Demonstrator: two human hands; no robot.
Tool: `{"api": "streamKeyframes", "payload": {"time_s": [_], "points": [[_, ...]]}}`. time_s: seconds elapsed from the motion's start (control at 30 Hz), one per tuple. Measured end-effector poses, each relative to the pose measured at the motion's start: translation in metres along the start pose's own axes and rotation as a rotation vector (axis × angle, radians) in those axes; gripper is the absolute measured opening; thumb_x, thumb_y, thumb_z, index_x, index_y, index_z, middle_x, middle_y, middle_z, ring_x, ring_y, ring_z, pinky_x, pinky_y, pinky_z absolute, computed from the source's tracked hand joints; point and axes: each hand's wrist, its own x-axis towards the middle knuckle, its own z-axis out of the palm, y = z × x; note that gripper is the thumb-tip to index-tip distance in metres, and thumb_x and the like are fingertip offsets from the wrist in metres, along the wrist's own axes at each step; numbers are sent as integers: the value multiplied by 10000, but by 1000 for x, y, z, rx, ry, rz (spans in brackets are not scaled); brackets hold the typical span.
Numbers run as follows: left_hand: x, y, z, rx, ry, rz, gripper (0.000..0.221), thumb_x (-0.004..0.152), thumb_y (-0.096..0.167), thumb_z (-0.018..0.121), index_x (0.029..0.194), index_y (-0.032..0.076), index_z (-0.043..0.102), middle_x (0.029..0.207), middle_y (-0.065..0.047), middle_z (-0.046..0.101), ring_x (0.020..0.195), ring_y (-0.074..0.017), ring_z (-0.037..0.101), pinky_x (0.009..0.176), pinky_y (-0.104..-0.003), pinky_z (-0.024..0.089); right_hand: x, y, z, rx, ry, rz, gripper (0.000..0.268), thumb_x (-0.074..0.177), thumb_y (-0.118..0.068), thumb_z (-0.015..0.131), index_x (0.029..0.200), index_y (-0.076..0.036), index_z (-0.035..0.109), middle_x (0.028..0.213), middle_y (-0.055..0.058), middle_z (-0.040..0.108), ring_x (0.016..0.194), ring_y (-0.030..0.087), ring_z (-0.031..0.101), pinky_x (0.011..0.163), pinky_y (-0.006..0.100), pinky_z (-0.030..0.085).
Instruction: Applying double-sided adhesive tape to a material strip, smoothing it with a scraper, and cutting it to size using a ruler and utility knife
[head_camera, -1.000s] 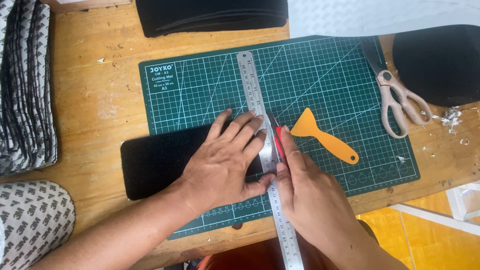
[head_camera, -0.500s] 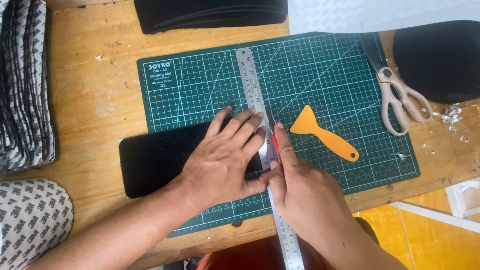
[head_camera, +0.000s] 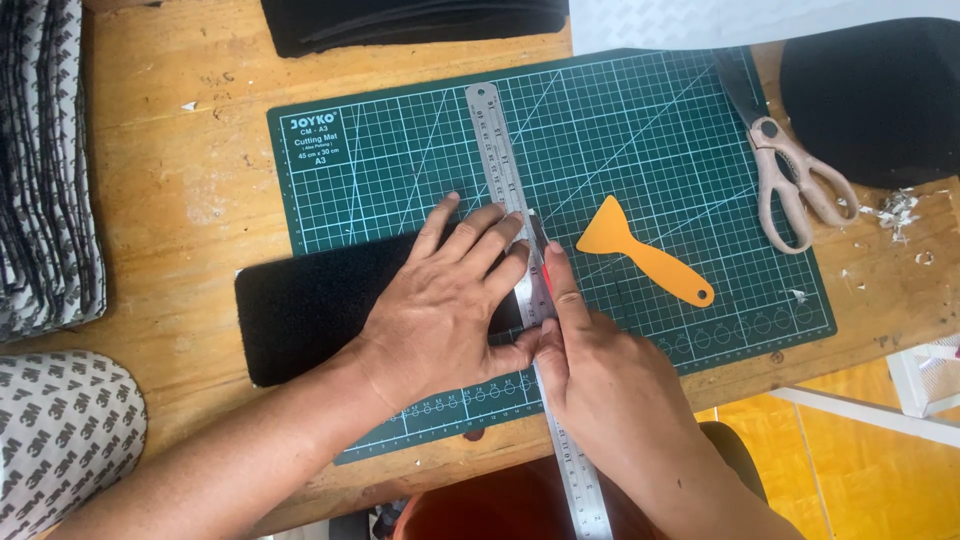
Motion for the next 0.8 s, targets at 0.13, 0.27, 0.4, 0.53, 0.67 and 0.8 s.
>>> {"api": "streamKeyframes", "payload": {"time_s": [0.13,0.27,0.4,0.53,0.67,0.8], "points": [[0,0,0,-6,-12,-5,738,955,625,504,1344,0,563,1427,-224,550,1378,-398,462,1251,-614,169,-5,-2,-2,-50,-78,47,804,972,-328,426,1698,-228,93,888,80,700,519,315,664,488,499,564],[0,-1,1,-13,-12,-2,700,905,592,564,1288,6,590,1394,-226,567,1383,-403,455,1260,-620,141,-13,-1,1,-34,-59,52,787,974,-345,442,1684,-250,115,1014,35,734,520,324,689,486,511,576],[0,0,2,17,-11,-4,707,914,590,554,1287,-8,610,1365,-219,580,1369,-393,463,1264,-619,135,-26,5,13,-31,35,-4,787,957,-303,505,1668,-213,179,904,-7,750,501,270,668,463,468,566],[-1,1,0,10,4,8,681,918,587,576,1242,-12,611,1352,-218,583,1360,-396,470,1261,-634,131,-37,8,15,-26,-57,25,834,955,-330,488,1681,-222,92,982,22,743,509,300,675,497,489,573],[0,0,0,12,-23,-5,698,922,608,565,1252,-5,609,1369,-213,568,1379,-391,455,1257,-652,87,-46,9,17,-31,-45,25,837,957,-342,500,1679,-221,95,949,13,737,538,296,699,509,504,581],[-1,1,2,28,-3,1,725,923,613,564,1276,-18,618,1368,-208,575,1379,-379,460,1250,-662,92,-55,8,17,-9,-175,132,855,965,-396,472,1688,-297,27,1048,-9,739,698,325,736,661,545,599]]}}
